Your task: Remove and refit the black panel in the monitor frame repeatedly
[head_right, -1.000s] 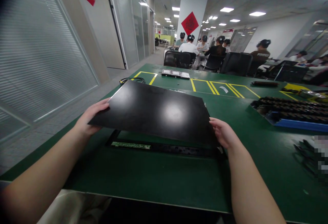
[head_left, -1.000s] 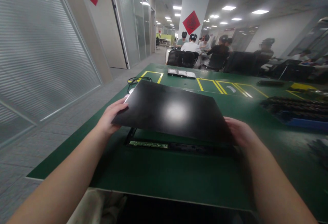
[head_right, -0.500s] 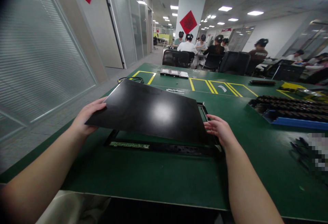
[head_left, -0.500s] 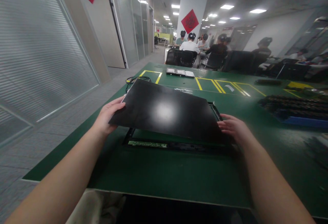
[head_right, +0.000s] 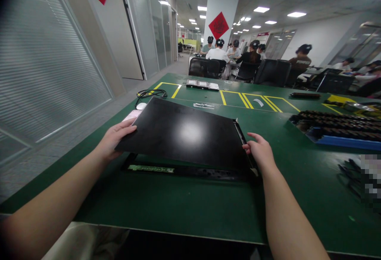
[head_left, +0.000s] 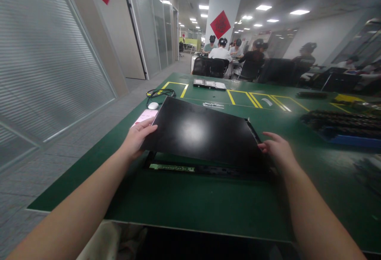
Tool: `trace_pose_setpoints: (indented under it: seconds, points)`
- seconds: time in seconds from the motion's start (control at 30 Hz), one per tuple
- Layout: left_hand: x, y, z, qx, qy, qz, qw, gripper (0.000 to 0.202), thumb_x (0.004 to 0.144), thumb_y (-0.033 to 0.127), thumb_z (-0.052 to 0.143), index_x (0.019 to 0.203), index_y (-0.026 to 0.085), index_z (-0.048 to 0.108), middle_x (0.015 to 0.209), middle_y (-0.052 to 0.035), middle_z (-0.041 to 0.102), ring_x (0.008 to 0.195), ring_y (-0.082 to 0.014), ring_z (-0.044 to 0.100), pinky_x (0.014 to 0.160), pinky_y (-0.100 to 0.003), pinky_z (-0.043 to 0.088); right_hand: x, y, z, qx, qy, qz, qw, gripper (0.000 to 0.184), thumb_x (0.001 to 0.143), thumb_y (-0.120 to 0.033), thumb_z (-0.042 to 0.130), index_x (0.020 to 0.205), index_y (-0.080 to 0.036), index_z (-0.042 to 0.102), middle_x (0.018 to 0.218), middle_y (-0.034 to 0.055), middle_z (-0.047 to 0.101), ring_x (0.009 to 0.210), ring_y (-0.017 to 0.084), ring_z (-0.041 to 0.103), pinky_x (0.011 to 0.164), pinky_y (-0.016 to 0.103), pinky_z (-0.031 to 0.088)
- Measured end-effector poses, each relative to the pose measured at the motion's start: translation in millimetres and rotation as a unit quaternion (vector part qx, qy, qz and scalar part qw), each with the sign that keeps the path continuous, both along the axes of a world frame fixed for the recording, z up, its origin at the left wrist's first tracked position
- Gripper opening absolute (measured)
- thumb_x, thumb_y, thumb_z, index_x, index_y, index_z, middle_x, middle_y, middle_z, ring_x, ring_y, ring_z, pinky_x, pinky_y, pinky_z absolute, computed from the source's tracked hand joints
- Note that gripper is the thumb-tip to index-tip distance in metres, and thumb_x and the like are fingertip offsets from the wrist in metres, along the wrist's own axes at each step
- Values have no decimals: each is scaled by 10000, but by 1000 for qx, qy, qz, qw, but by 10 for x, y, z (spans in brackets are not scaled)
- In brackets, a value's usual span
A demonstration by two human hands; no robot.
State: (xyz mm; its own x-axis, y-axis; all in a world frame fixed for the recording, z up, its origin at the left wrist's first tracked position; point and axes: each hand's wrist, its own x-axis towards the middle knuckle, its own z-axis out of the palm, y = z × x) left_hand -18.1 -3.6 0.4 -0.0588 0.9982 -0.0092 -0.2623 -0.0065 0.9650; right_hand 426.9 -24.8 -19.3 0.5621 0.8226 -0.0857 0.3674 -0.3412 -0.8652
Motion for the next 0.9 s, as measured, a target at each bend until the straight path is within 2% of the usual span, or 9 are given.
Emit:
trace_pose_setpoints:
  seconds: [0.2, 0.33, 0.7, 0.9]
  points:
    - [26, 2, -31, -16, -6, -14, 1000, 433, 654, 174, 800, 1087, 153, 810, 885, -83, 835, 689, -219, 773, 544, -231, 593, 141, 79, -147, 12, -33, 1, 999, 651, 698, -222, 572, 1343, -186, 654, 728, 61, 746, 568, 176, 620, 596, 298, 485]
    - [55, -5, -48, -16, -7, -7, 1000, 437, 657, 161, 797, 1093, 154, 806, 893, -85, 836, 731, -237, 782, 551, -240, 598, 214, 95, -203, 12, -48, -4, 999, 644, 698, -254, 580, 1334, -191, 660, 743, 64, 749, 542, 176, 600, 552, 296, 461]
    - [89, -9, -82, -23, -2, -2, 1000, 450, 680, 144, 790, 1130, 122, 784, 938, -115, 834, 792, -251, 792, 593, -239, 608, 195, 63, -147, -3, -112, -15, 994, 592, 711, -287, 589, 1288, -211, 698, 770, 56, 755, 581, 189, 614, 598, 320, 456]
    - [92, 8, -121, -39, -5, -10, 999, 427, 688, 116, 794, 1115, 131, 780, 904, -105, 833, 701, -211, 778, 631, -245, 616, 214, 66, -172, -12, -139, -16, 990, 561, 727, -294, 592, 1273, -230, 707, 811, 57, 765, 665, 212, 652, 633, 325, 460]
